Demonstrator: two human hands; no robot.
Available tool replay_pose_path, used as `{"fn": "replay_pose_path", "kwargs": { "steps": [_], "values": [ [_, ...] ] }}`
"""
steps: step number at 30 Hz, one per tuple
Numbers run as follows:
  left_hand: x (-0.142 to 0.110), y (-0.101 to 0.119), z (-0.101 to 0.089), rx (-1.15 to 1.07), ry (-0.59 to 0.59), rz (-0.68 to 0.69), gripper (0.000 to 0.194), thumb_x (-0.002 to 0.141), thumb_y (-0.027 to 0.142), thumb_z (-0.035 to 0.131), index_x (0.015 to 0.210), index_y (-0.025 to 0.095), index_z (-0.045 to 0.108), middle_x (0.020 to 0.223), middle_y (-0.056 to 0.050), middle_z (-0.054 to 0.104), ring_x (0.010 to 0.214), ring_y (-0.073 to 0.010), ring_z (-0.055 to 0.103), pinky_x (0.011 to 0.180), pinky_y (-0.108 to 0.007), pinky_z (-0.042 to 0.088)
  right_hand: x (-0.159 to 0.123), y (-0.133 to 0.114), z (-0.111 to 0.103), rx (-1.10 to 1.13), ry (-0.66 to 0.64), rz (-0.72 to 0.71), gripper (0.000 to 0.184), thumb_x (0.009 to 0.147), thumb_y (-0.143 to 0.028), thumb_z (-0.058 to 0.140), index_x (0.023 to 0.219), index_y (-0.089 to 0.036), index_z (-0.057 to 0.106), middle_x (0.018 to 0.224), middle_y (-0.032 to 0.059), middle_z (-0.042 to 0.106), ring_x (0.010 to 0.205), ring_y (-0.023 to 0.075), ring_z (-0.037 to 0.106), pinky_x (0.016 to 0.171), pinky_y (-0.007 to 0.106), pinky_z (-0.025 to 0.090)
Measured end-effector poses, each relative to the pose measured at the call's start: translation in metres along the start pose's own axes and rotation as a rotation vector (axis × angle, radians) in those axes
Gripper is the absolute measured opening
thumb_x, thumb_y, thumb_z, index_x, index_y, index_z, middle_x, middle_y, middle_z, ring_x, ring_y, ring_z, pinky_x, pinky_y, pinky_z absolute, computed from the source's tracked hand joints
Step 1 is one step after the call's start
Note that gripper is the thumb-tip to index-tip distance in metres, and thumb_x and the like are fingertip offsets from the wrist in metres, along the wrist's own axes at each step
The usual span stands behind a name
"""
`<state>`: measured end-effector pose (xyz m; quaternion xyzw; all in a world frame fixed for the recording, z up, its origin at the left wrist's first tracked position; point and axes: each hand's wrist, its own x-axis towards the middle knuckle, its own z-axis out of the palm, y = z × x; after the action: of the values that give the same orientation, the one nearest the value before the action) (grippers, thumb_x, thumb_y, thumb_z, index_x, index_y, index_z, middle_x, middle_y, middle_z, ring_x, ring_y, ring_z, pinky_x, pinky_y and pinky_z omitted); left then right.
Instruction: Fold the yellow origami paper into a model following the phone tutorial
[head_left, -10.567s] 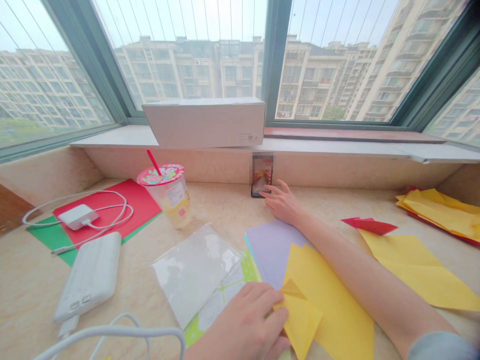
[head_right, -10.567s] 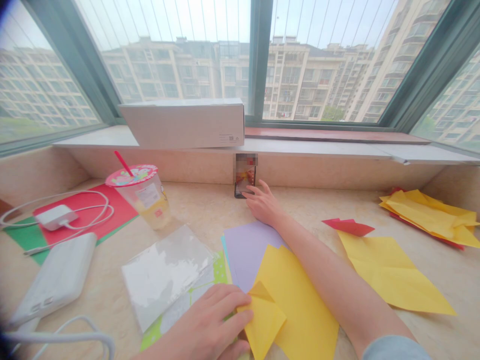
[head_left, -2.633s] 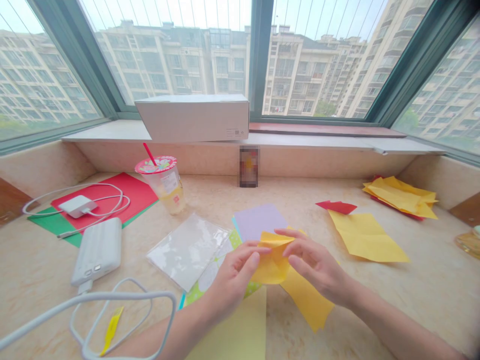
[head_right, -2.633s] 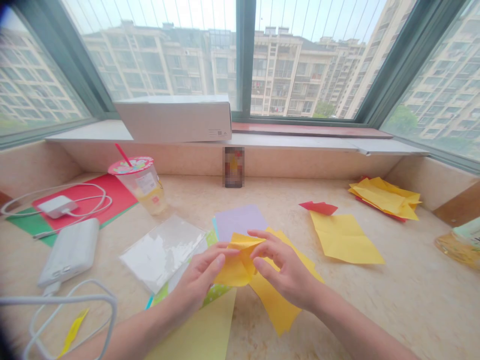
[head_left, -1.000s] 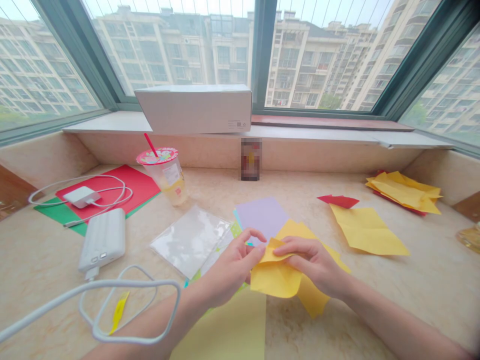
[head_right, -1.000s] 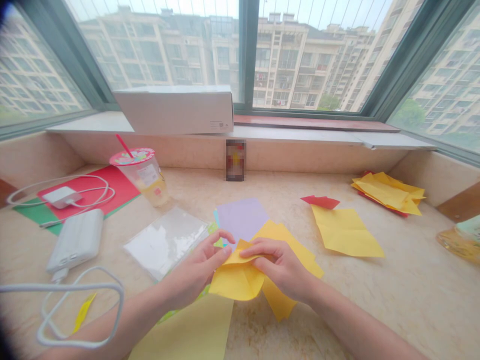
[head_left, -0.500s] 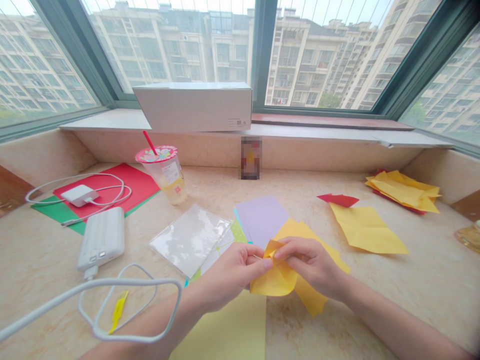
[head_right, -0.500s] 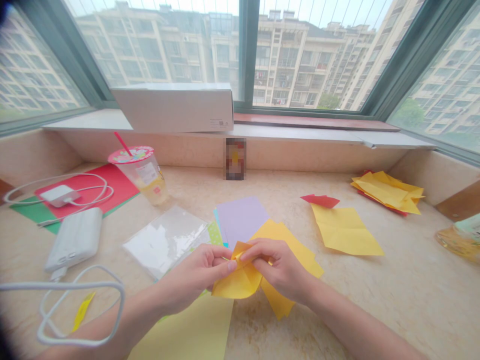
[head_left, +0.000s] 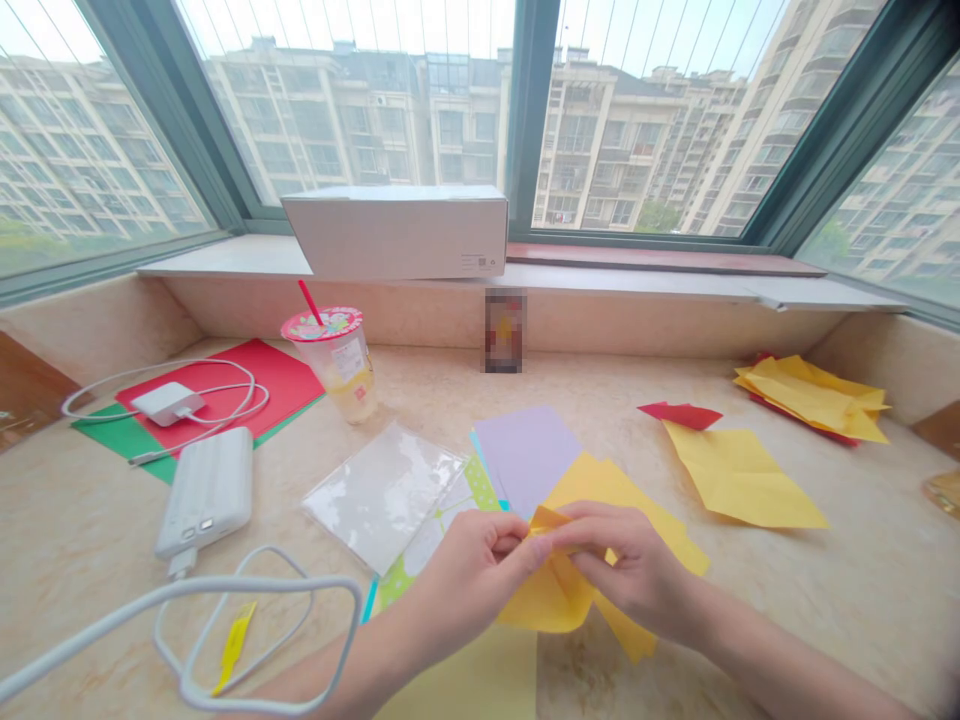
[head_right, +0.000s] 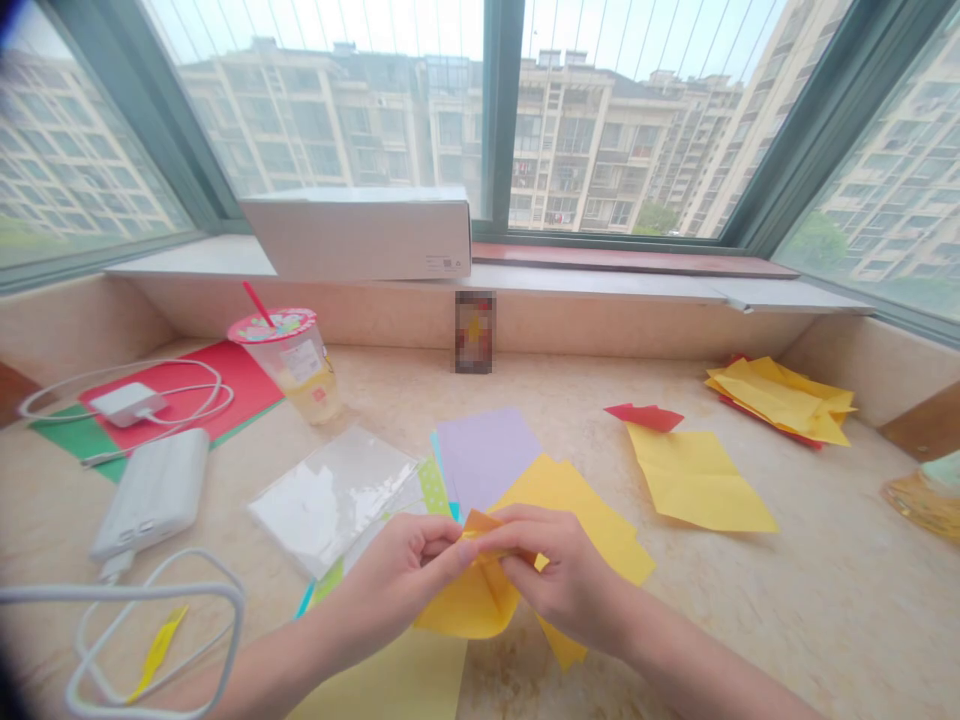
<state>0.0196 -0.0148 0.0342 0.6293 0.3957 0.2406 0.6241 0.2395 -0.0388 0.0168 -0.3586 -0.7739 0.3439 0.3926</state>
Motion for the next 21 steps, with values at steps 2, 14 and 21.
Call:
{"fn": "replay_pose_path", "kwargs": {
  "steps": [2, 14, 21],
  "values": [
    [0.002, -0.002, -0.001, -0.068, 0.055, -0.029, 0.046, 0.087, 0.057, 0.065, 0.086, 0.012, 0.072, 0.073, -0.004, 0.067, 0.062, -0.0132, 0.054, 0.055, -0.022, 0.035, 0.006, -0.002, -0.011, -0.064, -0.058, -0.061, 0.037, 0.094, -0.012, 0.052, 0.123, -0.029, 0.067, 0.119, 0.0047, 0.074, 0.109, 0.0194, 0.069, 0.09, 0.032, 0.058],
    [0.013, -0.016, -0.013, -0.22, 0.143, -0.127, 0.05, 0.081, 0.061, 0.068, 0.086, 0.011, 0.07, 0.073, -0.007, 0.071, 0.068, -0.0203, 0.065, 0.058, -0.025, 0.04, 0.208, 0.108, -0.039, -0.945, 0.019, -0.163, 0.016, 0.1, -0.022, 0.049, 0.099, -0.018, 0.064, 0.15, 0.0169, 0.053, 0.149, 0.0301, 0.035, 0.125, 0.059, 0.011],
    [0.012, -0.018, -0.011, -0.231, 0.139, -0.068, 0.04, 0.084, 0.051, 0.066, 0.085, 0.011, 0.071, 0.078, -0.009, 0.073, 0.073, -0.021, 0.067, 0.062, -0.026, 0.043, 0.189, 0.089, -0.032, -0.82, 0.133, -0.091, 0.022, 0.103, -0.021, 0.04, 0.105, -0.017, 0.061, 0.146, 0.0158, 0.057, 0.144, 0.0297, 0.043, 0.123, 0.061, 0.017]
  ]
}}
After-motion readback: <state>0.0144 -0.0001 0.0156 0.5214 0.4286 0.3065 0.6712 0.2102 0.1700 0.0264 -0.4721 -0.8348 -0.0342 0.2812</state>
